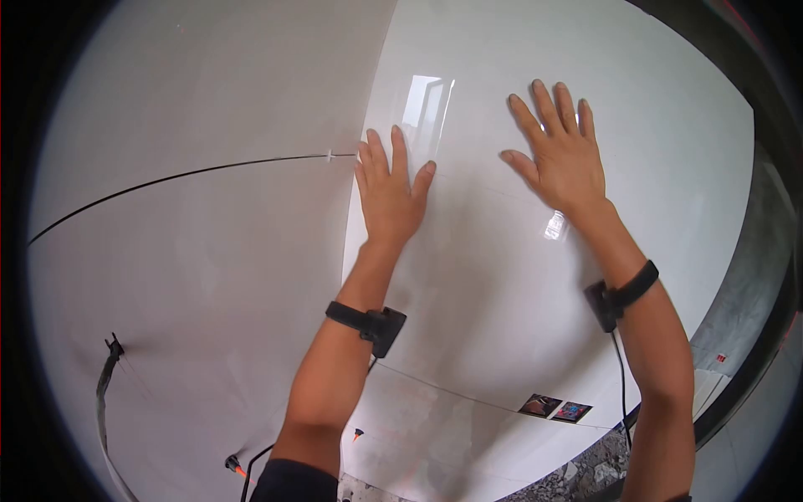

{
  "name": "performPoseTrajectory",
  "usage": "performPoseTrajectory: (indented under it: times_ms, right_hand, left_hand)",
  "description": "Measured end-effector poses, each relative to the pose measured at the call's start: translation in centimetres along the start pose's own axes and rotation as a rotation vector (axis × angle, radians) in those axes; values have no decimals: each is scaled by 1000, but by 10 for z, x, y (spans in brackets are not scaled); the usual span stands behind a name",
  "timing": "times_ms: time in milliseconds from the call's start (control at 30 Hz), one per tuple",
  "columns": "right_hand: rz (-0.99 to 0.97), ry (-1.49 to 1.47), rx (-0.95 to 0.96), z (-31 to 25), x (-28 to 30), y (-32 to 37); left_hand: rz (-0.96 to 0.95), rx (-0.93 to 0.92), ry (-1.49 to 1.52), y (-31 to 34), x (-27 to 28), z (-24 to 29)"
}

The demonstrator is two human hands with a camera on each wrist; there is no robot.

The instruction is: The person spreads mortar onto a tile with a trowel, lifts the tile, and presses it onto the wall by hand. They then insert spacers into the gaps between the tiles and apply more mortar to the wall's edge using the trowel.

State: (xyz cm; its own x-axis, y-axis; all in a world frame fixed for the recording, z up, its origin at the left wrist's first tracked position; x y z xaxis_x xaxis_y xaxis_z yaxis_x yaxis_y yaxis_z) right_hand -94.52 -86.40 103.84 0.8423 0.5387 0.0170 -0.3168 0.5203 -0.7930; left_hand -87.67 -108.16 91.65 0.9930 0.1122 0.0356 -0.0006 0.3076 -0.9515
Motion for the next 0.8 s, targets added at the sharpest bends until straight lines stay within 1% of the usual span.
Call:
performPoseTrajectory:
  times_ms: [67, 100, 167, 233, 300, 333, 400, 433, 500, 533, 600, 633, 667, 700, 767, 800]
  right_hand:
    - [7, 10, 14, 1, -2, -7]
    - [-18, 13, 16, -2, -1, -2]
    - [-10, 1, 29, -8, 8, -7]
    - [6, -12, 40, -16, 18, -15]
    - [35, -86, 81, -26, 25, -14]
    - [36, -86, 81, -26, 19, -10]
    - [-32, -62, 38, -19, 0, -7]
    - [-48, -68, 28, -21, 1, 1]
    - [-59, -56, 49, -19, 6, -5]
    - [-49, -58, 55, -18, 8, -4]
    - [-126, -62, 49, -18, 14, 12]
    - [-122, -70, 56, -19, 17, 17]
    - [-159, -62, 49, -18, 19, 25]
    - [-198, -53, 42, -19, 21, 33]
    - [-212, -63, 60, -19, 24, 46]
    - [-242, -76, 85, -20, 27, 53]
  left_hand:
    - [-31, 83, 4, 1, 0, 2]
    - [-41, 87, 9, 4, 0, 3]
    - [-43, 157, 95, 2, 0, 6]
    - [-45, 171, 97, 0, 0, 8]
    - [-62, 185, 83, 5, -3, 8]
    - [-61, 182, 89, 6, -3, 8]
    - [-39, 172, 91, -5, 1, 7]
    - [-51, 177, 98, 1, 1, 9]
    - [-24, 182, 112, -2, -1, 11]
    - [3, 159, 74, 1, -5, 11]
    - [36, 143, 24, 11, 0, 15]
    - [17, 69, -2, 22, 2, 20]
    - [-7, -7, -30, 32, 4, 26]
    - [-11, -2, -37, 44, 6, 31]
    - [-97, -137, 0, 58, 11, 44]
    - [-100, -133, 0, 59, 12, 47]
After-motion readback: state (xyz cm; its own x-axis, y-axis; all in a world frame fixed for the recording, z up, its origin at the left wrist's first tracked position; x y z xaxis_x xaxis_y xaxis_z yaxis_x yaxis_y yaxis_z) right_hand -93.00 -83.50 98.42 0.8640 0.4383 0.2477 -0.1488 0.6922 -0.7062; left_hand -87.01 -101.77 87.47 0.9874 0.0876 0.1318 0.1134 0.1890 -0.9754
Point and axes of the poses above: each hand's wrist, its own y-axis away from the middle knuckle, its own x-axis out of the back of the hand, z = x × y, the point moved 1 cm from there along -y, towards the middle knuckle, and after that the axes turned 3 degrees about -y, right-handed, at the moved point
